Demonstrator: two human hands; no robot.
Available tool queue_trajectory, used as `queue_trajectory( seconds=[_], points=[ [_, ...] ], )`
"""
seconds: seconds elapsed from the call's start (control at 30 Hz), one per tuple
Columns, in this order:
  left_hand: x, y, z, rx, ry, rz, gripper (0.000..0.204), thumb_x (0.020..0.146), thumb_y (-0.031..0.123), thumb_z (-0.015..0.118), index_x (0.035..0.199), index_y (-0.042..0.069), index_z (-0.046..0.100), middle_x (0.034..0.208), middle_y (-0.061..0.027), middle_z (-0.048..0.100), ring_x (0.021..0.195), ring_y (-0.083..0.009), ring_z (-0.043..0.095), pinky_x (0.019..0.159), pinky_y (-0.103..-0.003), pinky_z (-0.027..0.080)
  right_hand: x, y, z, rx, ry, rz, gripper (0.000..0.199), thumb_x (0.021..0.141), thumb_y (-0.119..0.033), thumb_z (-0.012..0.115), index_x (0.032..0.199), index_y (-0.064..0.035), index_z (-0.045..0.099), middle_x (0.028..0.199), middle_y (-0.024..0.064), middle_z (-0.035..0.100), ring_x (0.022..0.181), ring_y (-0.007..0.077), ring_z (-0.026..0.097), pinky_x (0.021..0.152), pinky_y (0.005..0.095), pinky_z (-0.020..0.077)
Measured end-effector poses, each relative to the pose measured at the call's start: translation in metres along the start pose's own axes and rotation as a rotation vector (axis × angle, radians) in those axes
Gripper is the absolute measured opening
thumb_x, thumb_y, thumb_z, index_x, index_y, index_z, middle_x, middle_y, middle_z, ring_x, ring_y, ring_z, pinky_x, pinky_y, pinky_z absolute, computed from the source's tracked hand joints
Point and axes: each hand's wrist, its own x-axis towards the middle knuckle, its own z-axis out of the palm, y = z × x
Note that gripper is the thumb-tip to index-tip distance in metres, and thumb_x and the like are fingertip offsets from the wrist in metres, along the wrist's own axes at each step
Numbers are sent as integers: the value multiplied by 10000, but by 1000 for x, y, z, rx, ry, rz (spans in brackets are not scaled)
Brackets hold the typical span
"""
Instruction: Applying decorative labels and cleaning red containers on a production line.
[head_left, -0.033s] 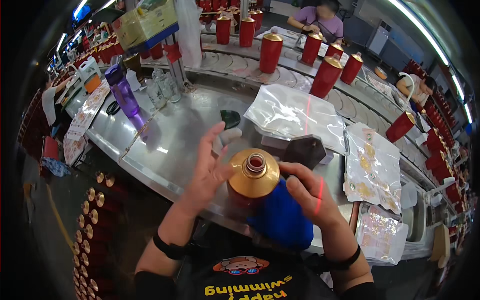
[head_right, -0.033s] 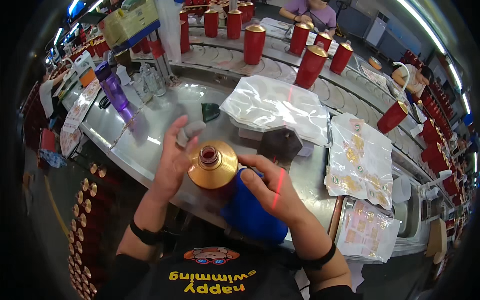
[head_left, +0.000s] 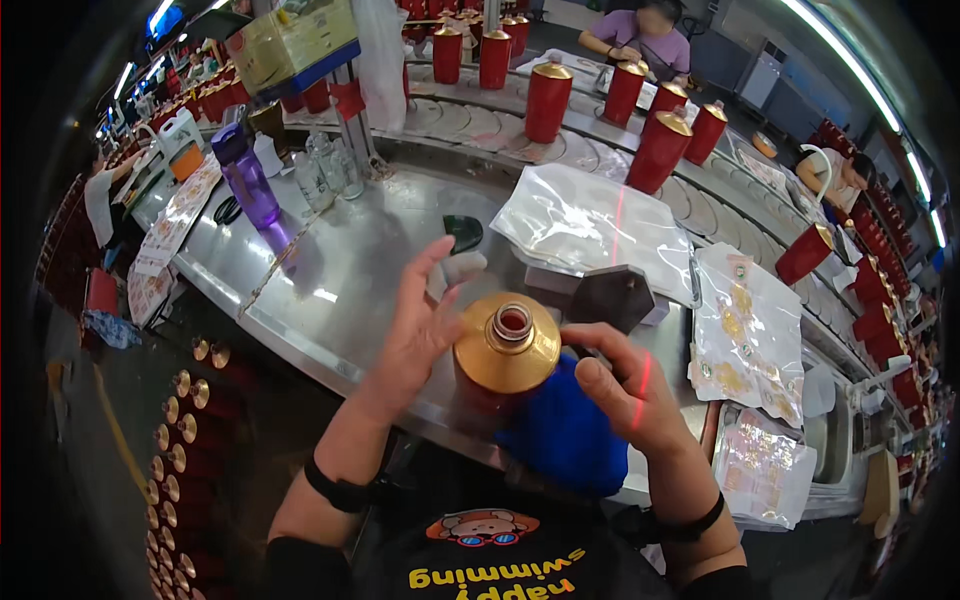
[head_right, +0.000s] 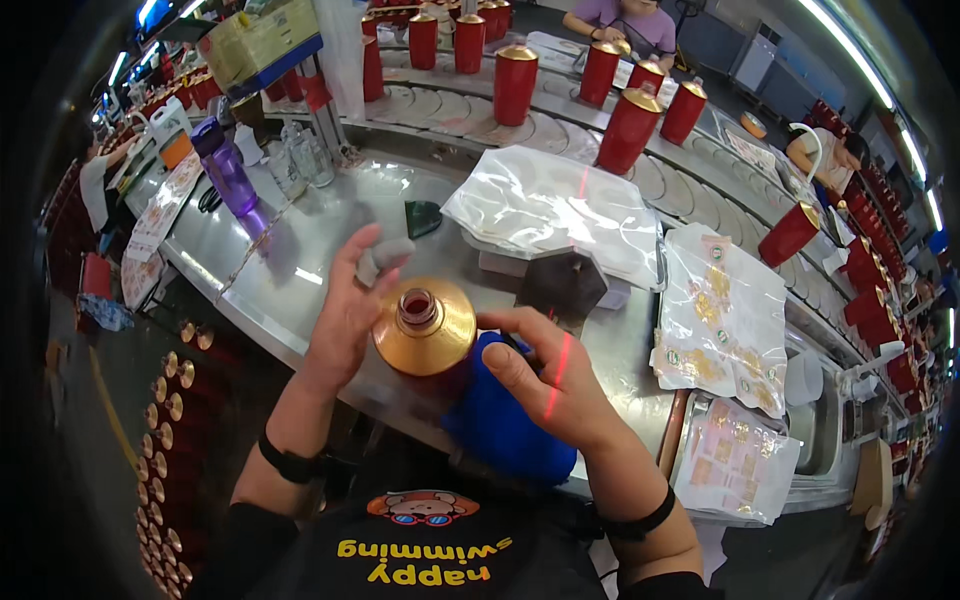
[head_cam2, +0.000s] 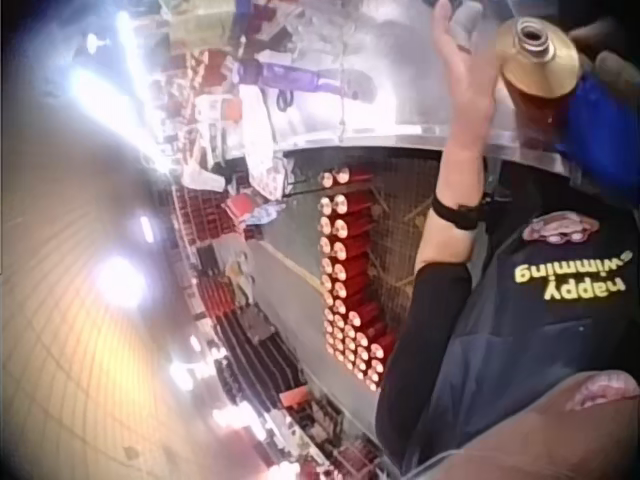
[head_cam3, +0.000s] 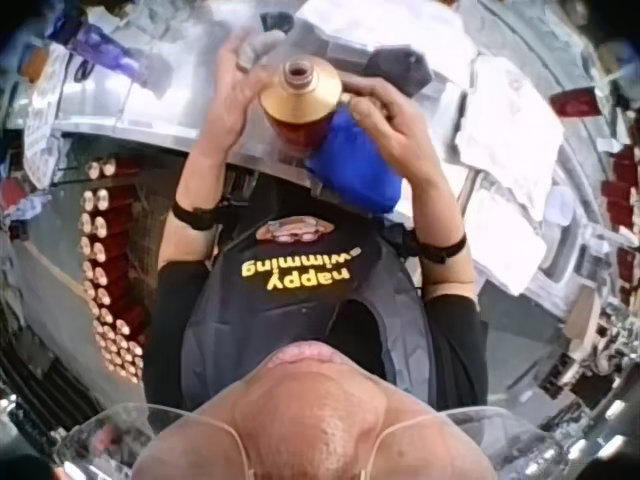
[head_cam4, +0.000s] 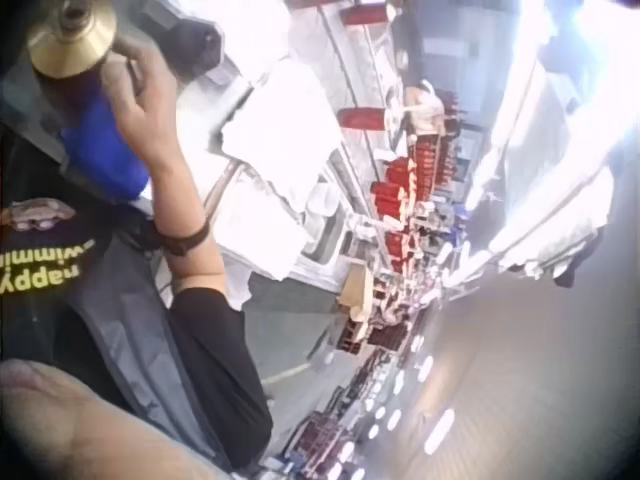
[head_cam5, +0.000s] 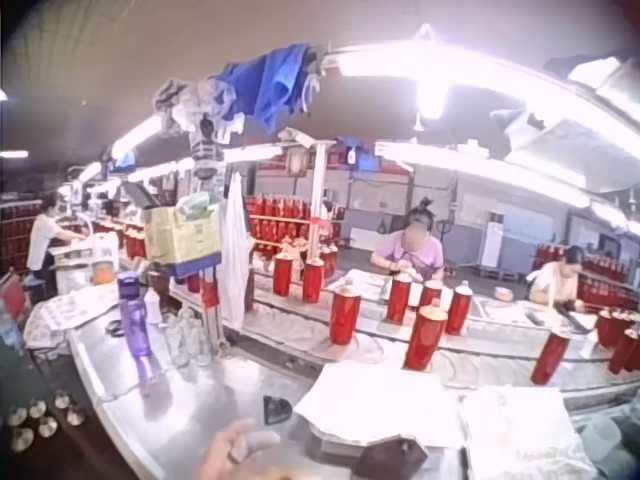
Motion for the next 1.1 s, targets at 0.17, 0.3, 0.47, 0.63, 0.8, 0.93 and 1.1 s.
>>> queue_trajectory(
  seconds=[0.17,0.3,0.47,0.63,0.8,0.93,1.1],
  points=[
    [3,-7,1,-140,-33,-141,615,1003,410,445,1435,17,253,1337,-169,458,1282,-236,443,1049,-353,386,-17,8,6,-396,130,-287,629,869,-285,684,1371,1,434,1190,196,565,1132,340,544,979,391,409],
    [-10,2,17,-214,88,-108,681,991,452,468,1443,-6,244,1322,-139,462,1245,-184,439,1059,-321,331,-16,13,14,-418,154,-284,623,882,-298,671,1367,15,435,1244,218,523,1149,366,520,979,399,410],
    [-23,7,32,-10,-6,64,903,907,552,564,1483,-11,154,1364,-140,404,1264,-188,414,1079,-320,299,-16,11,18,-455,198,-368,547,911,-240,631,1356,24,451,1226,217,528,1124,365,527,974,398,413],
    [-16,7,19,-84,-91,19,796,952,483,529,1466,-22,190,1376,-142,384,1276,-191,398,1079,-317,294,-18,4,17,-439,185,-397,527,916,-220,618,1350,31,456,1223,222,529,1121,361,532,983,396,407],
    [-18,10,19,12,-87,55,712,977,459,490,1443,-25,257,1363,-140,410,1264,-191,414,1080,-319,294,1,8,23,-310,272,-277,536,936,-268,594,1347,45,448,1253,228,523,1161,340,525,987,385,404],
    [-20,11,20,45,-69,64,689,981,456,481,1432,-26,283,1362,-142,421,1261,-197,421,1081,-321,294,12,13,30,-245,194,-217,578,937,-304,609,1359,48,430,1251,201,532,1169,304,524,1004,361,393],
    [-18,11,19,49,-83,61,684,978,456,490,1425,-24,296,1360,-144,428,1264,-203,420,1082,-322,293,12,14,27,-110,150,-208,613,914,-297,645,1376,37,419,1233,166,533,1166,241,516,1011,332,379]
  ],
)
